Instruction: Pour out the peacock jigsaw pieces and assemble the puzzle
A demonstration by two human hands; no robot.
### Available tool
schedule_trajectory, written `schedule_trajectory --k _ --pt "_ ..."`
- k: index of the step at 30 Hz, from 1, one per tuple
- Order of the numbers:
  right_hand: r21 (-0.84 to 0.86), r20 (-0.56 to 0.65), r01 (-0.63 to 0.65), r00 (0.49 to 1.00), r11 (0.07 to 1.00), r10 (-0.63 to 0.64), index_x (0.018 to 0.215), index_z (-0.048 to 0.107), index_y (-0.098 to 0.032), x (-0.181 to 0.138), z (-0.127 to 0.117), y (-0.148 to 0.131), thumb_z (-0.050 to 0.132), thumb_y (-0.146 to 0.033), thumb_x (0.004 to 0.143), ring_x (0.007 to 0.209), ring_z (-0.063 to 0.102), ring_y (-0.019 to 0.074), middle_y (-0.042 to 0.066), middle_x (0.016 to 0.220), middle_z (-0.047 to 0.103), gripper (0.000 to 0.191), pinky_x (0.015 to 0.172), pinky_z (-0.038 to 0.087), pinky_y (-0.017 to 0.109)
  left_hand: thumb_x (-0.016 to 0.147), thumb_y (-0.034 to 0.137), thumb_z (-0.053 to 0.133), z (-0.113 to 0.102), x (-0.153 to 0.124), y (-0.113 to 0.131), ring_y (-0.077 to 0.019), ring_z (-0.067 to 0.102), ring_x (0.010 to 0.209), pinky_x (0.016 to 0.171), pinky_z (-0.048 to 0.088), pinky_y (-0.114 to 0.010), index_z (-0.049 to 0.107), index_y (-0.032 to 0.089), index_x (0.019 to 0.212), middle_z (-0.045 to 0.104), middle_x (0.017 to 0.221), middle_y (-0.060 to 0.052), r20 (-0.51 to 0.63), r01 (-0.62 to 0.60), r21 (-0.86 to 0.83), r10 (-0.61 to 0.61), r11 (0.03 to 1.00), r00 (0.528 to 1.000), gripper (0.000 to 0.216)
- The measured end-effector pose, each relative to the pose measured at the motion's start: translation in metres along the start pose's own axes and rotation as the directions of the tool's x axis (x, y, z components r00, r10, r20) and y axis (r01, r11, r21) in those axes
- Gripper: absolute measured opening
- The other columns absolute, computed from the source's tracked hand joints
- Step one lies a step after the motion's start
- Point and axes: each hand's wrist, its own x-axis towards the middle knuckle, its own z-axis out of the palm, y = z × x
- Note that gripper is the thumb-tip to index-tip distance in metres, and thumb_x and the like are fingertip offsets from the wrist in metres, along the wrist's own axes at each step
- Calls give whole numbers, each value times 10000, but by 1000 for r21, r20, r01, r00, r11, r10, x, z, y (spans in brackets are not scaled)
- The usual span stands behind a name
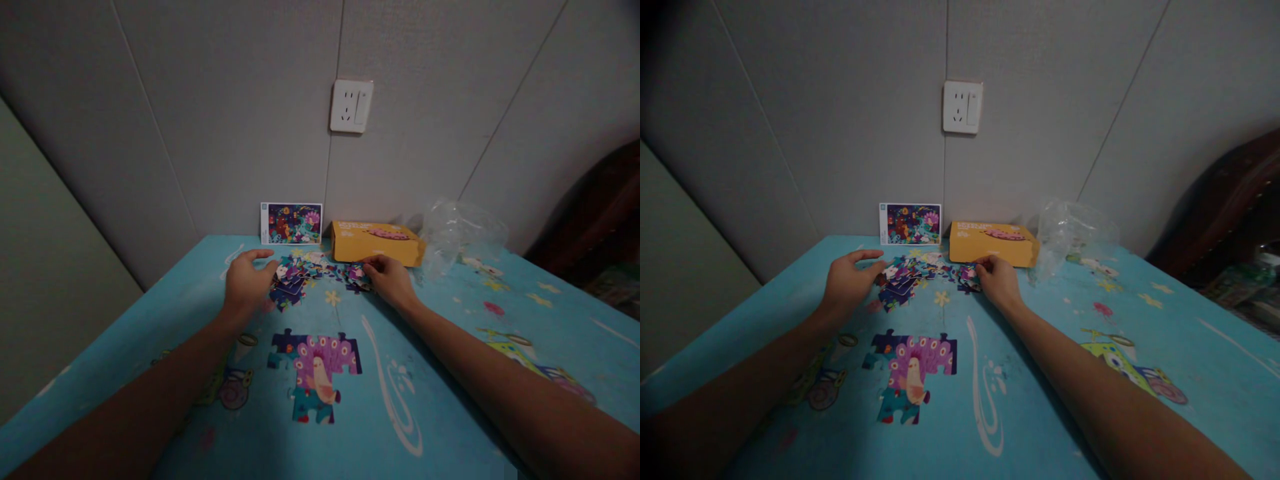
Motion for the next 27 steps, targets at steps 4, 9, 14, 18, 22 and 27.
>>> schedule_trajectory --k 4,9,14,18,22,27 --pt "-4 7 22 1000 1000 -22 870 703 -163 0 0 1 565 -230 788 674 641 158 37 771 723 174 585 420 250 740 367 645 2 -2 -1 -178 625 568 525 480 -256 715 169 1051 722 783 -69 -2 36 -29 -36 999 999 376" --pt "-29 -9 41 999 999 -42 845 700 -153 1 -1 1 553 -280 804 689 623 178 64 776 706 197 601 414 273 720 440 698 4 -5 -2 -187 646 588 540 480 -262 676 139 1127 730 902 -119 109 50 20 -52 999 993 507" --pt "-141 -136 225 960 964 -244 889 695 -151 -7 -7 -11 518 -329 853 848 597 237 110 914 676 254 750 426 352 662 398 768 1 -9 2 -235 686 790 597 498 -259 697 198 1073 712 1067 -108 171 -8 4 7 1000 985 462" --pt "-129 -145 382 906 915 -398 872 686 -167 -19 -10 -24 532 -284 856 886 593 242 93 913 685 195 804 407 367 709 337 724 -1 -6 5 -230 684 830 644 505 -262 702 175 1061 705 1063 -106 122 -40 54 33 998 992 388" --pt "-37 -84 420 903 907 -421 842 672 -175 -26 -9 -34 536 -258 854 803 607 214 70 834 692 159 736 417 334 733 305 690 0 1 3 -177 663 683 581 486 -246 685 104 1101 704 985 -118 123 21 4 -21 1000 992 420" --pt "108 46 400 912 910 -407 901 671 -174 -36 -5 -44 546 -269 862 749 607 186 53 811 693 162 698 433 317 696 325 719 1 -1 6 -78 519 448 417 395 -203 692 99 1022 693 884 -67 179 69 -199 -33 978 983 398"
